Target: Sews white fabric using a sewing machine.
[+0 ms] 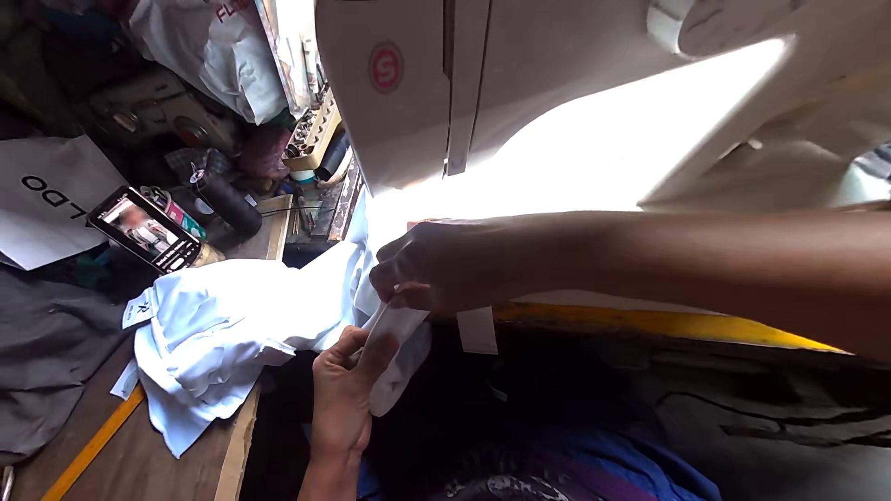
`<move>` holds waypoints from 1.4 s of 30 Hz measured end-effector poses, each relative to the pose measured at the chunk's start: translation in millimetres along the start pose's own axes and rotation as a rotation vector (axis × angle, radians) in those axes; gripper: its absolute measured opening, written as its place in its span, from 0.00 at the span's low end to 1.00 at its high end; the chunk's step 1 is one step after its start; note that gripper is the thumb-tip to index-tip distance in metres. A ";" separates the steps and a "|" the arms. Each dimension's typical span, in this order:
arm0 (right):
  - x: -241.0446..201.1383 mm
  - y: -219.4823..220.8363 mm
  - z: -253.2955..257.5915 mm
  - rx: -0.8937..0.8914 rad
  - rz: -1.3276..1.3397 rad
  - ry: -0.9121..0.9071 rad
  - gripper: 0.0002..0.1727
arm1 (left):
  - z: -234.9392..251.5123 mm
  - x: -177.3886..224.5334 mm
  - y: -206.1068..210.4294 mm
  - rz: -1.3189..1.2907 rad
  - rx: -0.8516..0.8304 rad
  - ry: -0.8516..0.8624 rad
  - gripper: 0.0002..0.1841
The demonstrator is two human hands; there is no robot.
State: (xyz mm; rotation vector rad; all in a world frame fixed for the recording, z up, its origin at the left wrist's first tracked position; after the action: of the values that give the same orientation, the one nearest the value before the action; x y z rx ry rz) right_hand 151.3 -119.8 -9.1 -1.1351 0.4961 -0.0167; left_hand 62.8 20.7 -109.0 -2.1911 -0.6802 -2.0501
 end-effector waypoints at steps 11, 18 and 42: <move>1.6 3.9 -4.8 0.104 -0.005 -0.040 0.04 | -8.3 2.7 0.0 -0.034 -0.013 -0.051 0.02; -27.7 -7.0 -35.4 0.452 -0.297 -0.202 0.11 | -13.5 -0.1 3.9 -0.116 -0.021 -0.168 0.07; -26.1 32.9 -71.9 0.621 -0.378 -0.243 0.11 | -17.5 2.1 10.9 -0.079 -0.135 -0.132 0.11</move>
State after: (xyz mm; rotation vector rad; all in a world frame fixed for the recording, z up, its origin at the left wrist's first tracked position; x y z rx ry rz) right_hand 92.6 -160.7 -51.5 -0.5925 0.0380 -0.3355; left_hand 50.4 5.5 -102.3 -2.4300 -0.6687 -2.0591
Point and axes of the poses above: each hand's wrist, its own z-axis towards the middle knuckle, its own y-axis out of the palm, x = y × z, the point moved 5 cm from there along z, towards the middle knuckle, and after that the axes turned 10 degrees about x, right-handed, at the moved point
